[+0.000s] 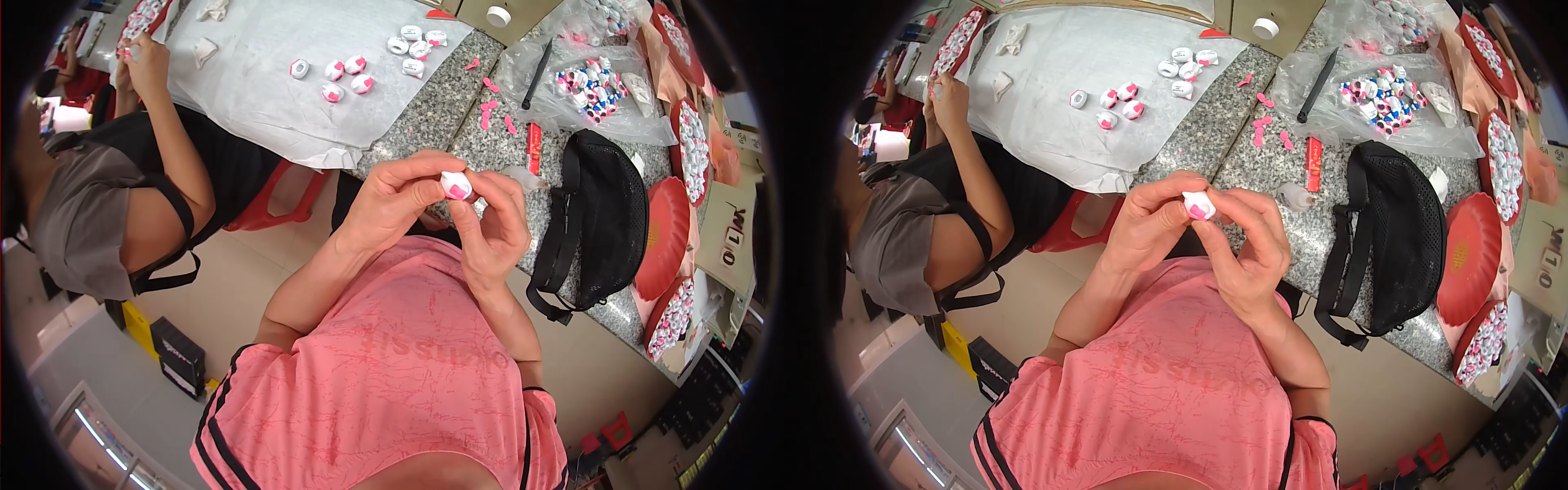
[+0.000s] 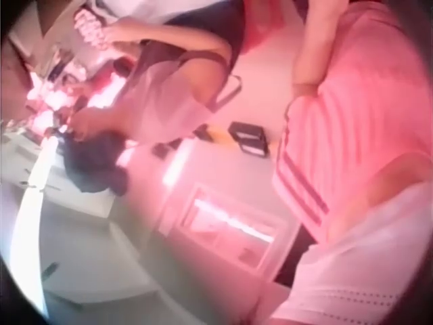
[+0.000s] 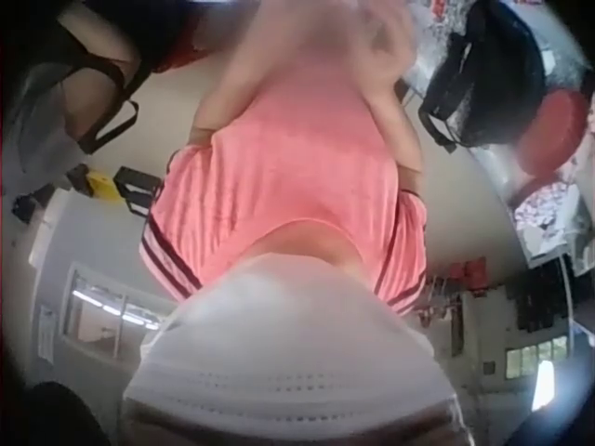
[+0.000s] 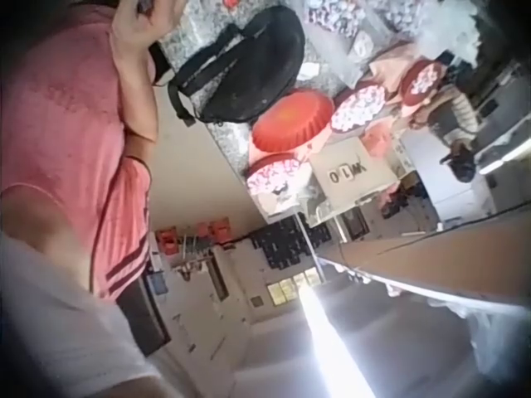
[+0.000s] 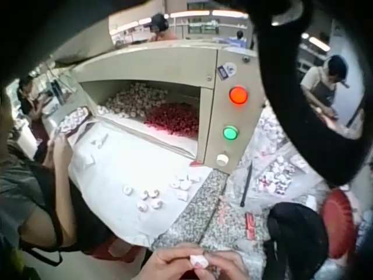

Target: Applying glue to white circular parts and attaching small pink bow-shaped components at a factory workbench.

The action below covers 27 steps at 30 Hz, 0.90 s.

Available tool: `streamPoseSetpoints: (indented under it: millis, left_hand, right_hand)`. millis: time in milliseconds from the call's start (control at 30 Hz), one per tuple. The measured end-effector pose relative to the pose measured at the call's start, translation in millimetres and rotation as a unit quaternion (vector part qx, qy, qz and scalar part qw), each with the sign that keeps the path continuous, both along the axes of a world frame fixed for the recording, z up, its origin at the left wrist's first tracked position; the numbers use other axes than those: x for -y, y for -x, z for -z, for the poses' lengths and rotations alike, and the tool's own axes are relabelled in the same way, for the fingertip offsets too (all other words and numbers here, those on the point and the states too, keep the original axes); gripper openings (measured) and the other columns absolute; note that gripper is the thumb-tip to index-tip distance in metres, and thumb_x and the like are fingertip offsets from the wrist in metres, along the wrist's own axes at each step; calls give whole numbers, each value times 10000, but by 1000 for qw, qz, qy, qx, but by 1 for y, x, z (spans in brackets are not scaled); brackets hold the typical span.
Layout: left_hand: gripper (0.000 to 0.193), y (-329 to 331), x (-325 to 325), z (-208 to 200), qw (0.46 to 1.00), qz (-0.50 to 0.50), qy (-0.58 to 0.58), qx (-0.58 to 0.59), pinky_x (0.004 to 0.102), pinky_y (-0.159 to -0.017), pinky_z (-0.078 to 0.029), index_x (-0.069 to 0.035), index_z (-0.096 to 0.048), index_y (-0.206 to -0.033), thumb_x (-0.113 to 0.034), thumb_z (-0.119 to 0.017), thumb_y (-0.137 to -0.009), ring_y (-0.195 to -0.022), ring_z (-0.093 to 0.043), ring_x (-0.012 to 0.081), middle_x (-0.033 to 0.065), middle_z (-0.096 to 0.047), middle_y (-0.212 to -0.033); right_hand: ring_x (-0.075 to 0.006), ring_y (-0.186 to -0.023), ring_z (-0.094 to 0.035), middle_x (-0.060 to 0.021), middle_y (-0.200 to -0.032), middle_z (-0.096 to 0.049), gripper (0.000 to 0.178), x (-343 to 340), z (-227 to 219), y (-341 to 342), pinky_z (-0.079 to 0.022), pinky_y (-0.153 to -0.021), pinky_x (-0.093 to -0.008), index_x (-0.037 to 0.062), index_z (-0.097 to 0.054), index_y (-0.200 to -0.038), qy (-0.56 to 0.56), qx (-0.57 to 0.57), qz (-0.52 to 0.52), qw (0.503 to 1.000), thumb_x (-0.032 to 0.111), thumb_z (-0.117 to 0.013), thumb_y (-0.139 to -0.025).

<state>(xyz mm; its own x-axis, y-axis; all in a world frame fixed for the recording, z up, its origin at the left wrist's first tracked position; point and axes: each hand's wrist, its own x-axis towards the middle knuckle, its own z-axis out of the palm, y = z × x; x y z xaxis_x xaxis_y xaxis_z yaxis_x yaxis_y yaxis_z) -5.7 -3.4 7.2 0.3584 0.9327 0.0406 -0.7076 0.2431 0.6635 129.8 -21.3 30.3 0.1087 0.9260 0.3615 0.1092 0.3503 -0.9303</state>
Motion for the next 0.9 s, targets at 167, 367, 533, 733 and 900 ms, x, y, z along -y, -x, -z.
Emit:
streamPoseSetpoints:
  millis: [167, 367, 533, 733, 900]
  left_hand:
    - [335, -1, -1, -1, 998, 35, 43, 29, 338, -868, -463, 24, -467, -1218, -56, -488, -893, -984, -570, 222, 136, -571, -1097]
    - [334, -3, -3, -6, 998, 33, 53, 27, 242, -824, -445, 27, -482, -1214, -6, -488, -882, -968, -528, 120, 57, -536, -1089]
    - [330, -5, -1, -9, 998, 22, 57, 26, 241, -839, -436, 31, -484, -1211, -1, -483, -883, -987, -519, 121, 61, -531, -1096]
    - [325, -6, -3, -10, 998, 20, 54, 35, 237, -856, -423, 37, -487, -1206, 4, -481, -882, -1010, -508, 124, 67, -525, -1105]
    - [358, -6, -2, -6, 1000, 14, 17, 9, 339, -913, -420, 23, -455, -1235, -46, -496, -886, -1048, -529, 193, 110, -530, -1175]
  right_hand:
    - [-134, -770, -543, -82, -924, -559, 321, -1, 4, -1, -453, -655, -243, 6, -619, -969, -8, 25, 24, 999, -7, -733, -669]
    - [-130, -758, -546, -76, -907, -566, 315, -5, 0, 0, -452, -645, -239, 11, -620, -959, 0, 20, 25, 999, 4, -739, -667]
    - [-121, -726, -539, -73, -903, -568, 316, -4, -1, 1, -445, -627, -231, 12, -621, -959, 4, 16, 33, 999, 11, -742, -667]
    - [-134, -839, -502, -91, -1005, -517, 301, -4, 0, -3, -423, -722, -236, -24, -587, -1001, 22, 9, -2, 1000, 6, -700, -724]
    - [-105, -732, -516, -68, -934, -554, 292, -4, 1, -1, -434, -647, -221, 2, -616, -970, 25, -32, 21, 999, 4, -719, -696]
